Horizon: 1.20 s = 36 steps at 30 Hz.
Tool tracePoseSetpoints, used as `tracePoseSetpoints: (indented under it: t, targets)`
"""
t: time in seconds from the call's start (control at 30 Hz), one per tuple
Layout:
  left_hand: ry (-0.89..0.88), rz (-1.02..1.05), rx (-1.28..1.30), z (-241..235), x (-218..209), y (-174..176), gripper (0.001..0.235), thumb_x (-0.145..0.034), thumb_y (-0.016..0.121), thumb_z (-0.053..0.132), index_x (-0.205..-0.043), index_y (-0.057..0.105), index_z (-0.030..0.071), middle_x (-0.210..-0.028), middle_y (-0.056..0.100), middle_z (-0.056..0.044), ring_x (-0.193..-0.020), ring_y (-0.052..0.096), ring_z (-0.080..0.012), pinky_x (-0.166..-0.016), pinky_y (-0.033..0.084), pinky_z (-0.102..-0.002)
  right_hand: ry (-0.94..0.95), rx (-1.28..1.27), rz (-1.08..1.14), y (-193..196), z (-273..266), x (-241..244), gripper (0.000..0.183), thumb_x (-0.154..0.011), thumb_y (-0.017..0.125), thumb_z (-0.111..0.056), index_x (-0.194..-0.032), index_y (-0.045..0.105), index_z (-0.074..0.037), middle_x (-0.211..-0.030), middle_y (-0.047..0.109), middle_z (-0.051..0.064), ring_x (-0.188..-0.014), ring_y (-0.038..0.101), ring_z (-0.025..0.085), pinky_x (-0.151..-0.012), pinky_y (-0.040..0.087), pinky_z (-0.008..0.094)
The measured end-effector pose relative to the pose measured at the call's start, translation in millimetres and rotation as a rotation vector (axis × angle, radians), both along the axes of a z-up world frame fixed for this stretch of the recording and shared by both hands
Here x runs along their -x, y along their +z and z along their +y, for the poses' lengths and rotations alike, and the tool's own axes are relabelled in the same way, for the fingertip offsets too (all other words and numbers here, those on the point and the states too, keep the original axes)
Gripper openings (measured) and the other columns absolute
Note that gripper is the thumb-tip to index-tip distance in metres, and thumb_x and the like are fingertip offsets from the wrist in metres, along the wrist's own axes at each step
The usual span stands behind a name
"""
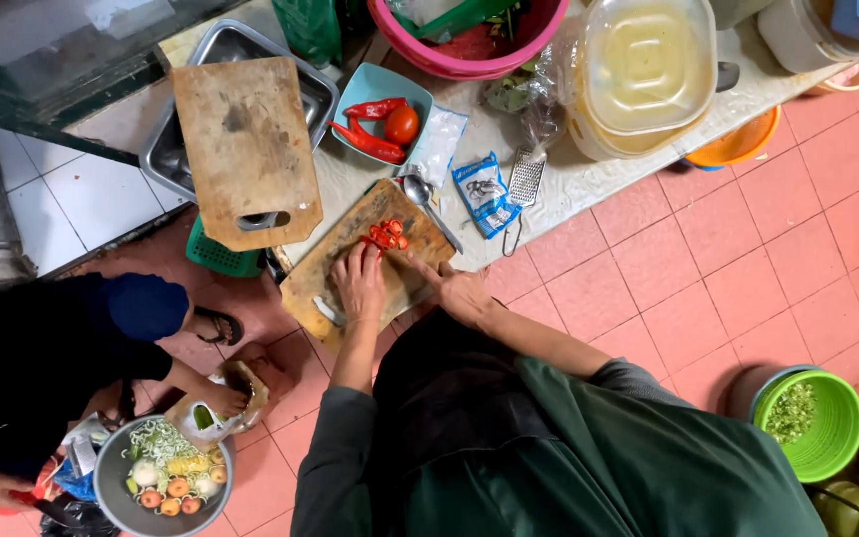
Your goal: The recorder adds seasoning to a large cooking pot and then chops red peppers on a cutting board.
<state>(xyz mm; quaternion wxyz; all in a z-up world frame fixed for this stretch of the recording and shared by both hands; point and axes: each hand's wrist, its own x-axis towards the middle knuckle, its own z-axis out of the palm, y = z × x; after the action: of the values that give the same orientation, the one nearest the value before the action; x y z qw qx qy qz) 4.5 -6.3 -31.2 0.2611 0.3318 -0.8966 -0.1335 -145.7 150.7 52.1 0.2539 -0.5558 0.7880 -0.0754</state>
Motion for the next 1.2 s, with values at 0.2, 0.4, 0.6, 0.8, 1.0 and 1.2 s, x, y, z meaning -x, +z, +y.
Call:
tracePoseSetpoints:
  t: [0.2, 0.4, 0.6, 0.8, 1.0, 1.2]
  targets:
    - [-0.014, -0.017, 0.01, 1, 2, 14, 0.029, -0.094, 0.07, 0.014, -0.123, 0.068, 0.013, -0.135, 0.06, -0.007, -0.121, 0.055, -0.0356, -0.102, 0.044, -0.053, 0.03, 0.009, 0.017, -8, -4, 2, 0.085, -0.091, 0.054, -0.012, -0.165, 0.016, -0.033, -0.1, 0.064, 0.017, -0.079, 0.069, 0.037, -0.068, 0.057, 0.05]
    - [-0.028, 0.01, -0.011, -1, 1, 11, 0.027, -0.094, 0.069, 0.013, -0.121, 0.07, 0.01, -0.133, 0.062, -0.008, -0.114, 0.056, -0.0369, -0.098, 0.046, -0.052, 0.024, 0.04, -0.091, -15, -37, 0, 0.086, -0.087, 0.052, -0.007, -0.163, 0.02, -0.028, -0.12, 0.066, 0.023, -0.09, 0.071, 0.042, -0.073, 0.058, 0.049]
    - [-0.03, 0.046, 0.039, -1, 3, 17, 0.025, -0.094, 0.07, 0.014, -0.118, 0.071, 0.01, -0.13, 0.063, -0.008, -0.113, 0.058, -0.037, -0.097, 0.048, -0.051, 0.018, -0.071, -0.024, -3, -6, -2, 0.084, -0.091, 0.051, -0.009, -0.165, 0.017, -0.032, -0.113, 0.067, 0.02, -0.087, 0.072, 0.04, -0.074, 0.057, 0.05]
    - [0.04, 0.151, 0.019, -6, 9, 15, 0.014, -0.092, 0.076, 0.019, -0.104, 0.075, 0.013, -0.115, 0.068, -0.006, -0.099, 0.06, -0.0344, -0.085, 0.049, -0.048, -0.029, -0.033, -0.096, 15, 0, 2, 0.084, -0.091, 0.057, -0.014, -0.163, 0.018, -0.033, -0.107, 0.064, 0.022, -0.085, 0.07, 0.044, -0.071, 0.055, 0.052]
    - [0.105, 0.202, -0.016, -6, 11, 13, 0.008, -0.088, 0.078, 0.016, -0.093, 0.073, 0.013, -0.107, 0.069, -0.005, -0.097, 0.061, -0.032, -0.084, 0.05, -0.047, -0.004, 0.004, -0.105, -3, -15, -9, 0.089, -0.086, 0.062, -0.018, -0.163, 0.017, -0.026, -0.112, 0.065, 0.025, -0.082, 0.07, 0.043, -0.069, 0.056, 0.052]
    - [0.068, 0.213, -0.034, -6, 12, 12, 0.009, -0.092, 0.078, 0.018, -0.097, 0.073, 0.012, -0.109, 0.067, -0.006, -0.099, 0.062, -0.0319, -0.087, 0.05, -0.048, -0.046, 0.056, -0.134, -9, -30, -10, 0.086, -0.087, 0.055, -0.008, -0.164, 0.021, -0.026, -0.114, 0.07, 0.019, -0.081, 0.072, 0.04, -0.067, 0.057, 0.05]
